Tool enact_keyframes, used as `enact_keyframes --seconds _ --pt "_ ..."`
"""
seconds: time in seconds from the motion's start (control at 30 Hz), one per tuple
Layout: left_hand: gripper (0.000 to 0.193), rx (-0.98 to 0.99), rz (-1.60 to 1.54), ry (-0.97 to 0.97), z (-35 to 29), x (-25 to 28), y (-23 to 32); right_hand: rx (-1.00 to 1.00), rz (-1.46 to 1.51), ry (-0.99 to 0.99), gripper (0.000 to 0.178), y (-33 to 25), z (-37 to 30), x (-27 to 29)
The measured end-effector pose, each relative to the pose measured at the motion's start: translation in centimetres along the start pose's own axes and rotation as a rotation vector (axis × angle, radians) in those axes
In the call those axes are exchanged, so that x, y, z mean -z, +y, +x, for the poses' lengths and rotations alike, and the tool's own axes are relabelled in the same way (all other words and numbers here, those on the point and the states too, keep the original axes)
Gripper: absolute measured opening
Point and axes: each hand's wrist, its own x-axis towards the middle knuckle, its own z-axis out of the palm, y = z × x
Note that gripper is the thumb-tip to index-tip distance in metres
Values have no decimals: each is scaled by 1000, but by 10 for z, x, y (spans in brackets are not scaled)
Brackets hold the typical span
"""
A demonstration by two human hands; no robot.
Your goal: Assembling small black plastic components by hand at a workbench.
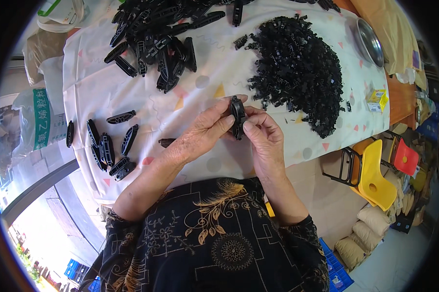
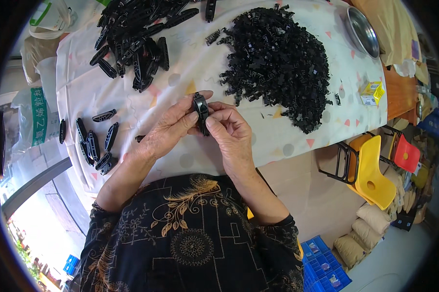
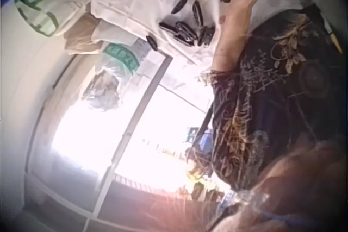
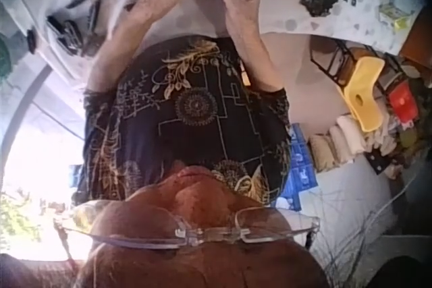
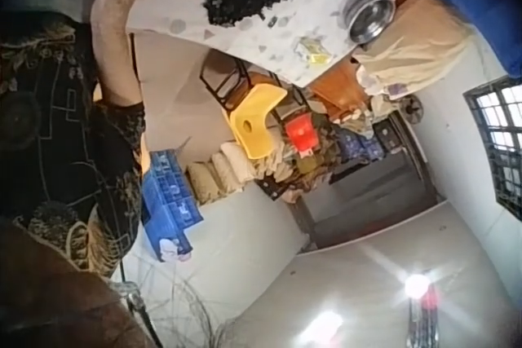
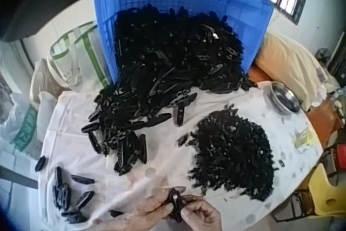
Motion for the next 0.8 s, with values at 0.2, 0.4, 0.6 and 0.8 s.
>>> enact_keyframes --seconds 0.2,0.4,0.6,0.8 --pt "55 -96 143 -74 2 4 -7 -16 -57 30 11 1 2 -1" --pt "68 -67 353 18 -1 -3 -11 -117 -192 -91 33 -6 9 -2" --pt "69 -185 267 85 -7 -5 -8 -117 -199 -219 30 1 11 0" --pt "66 -188 375 31 -11 2 -7 -97 -250 -150 25 3 4 -6"
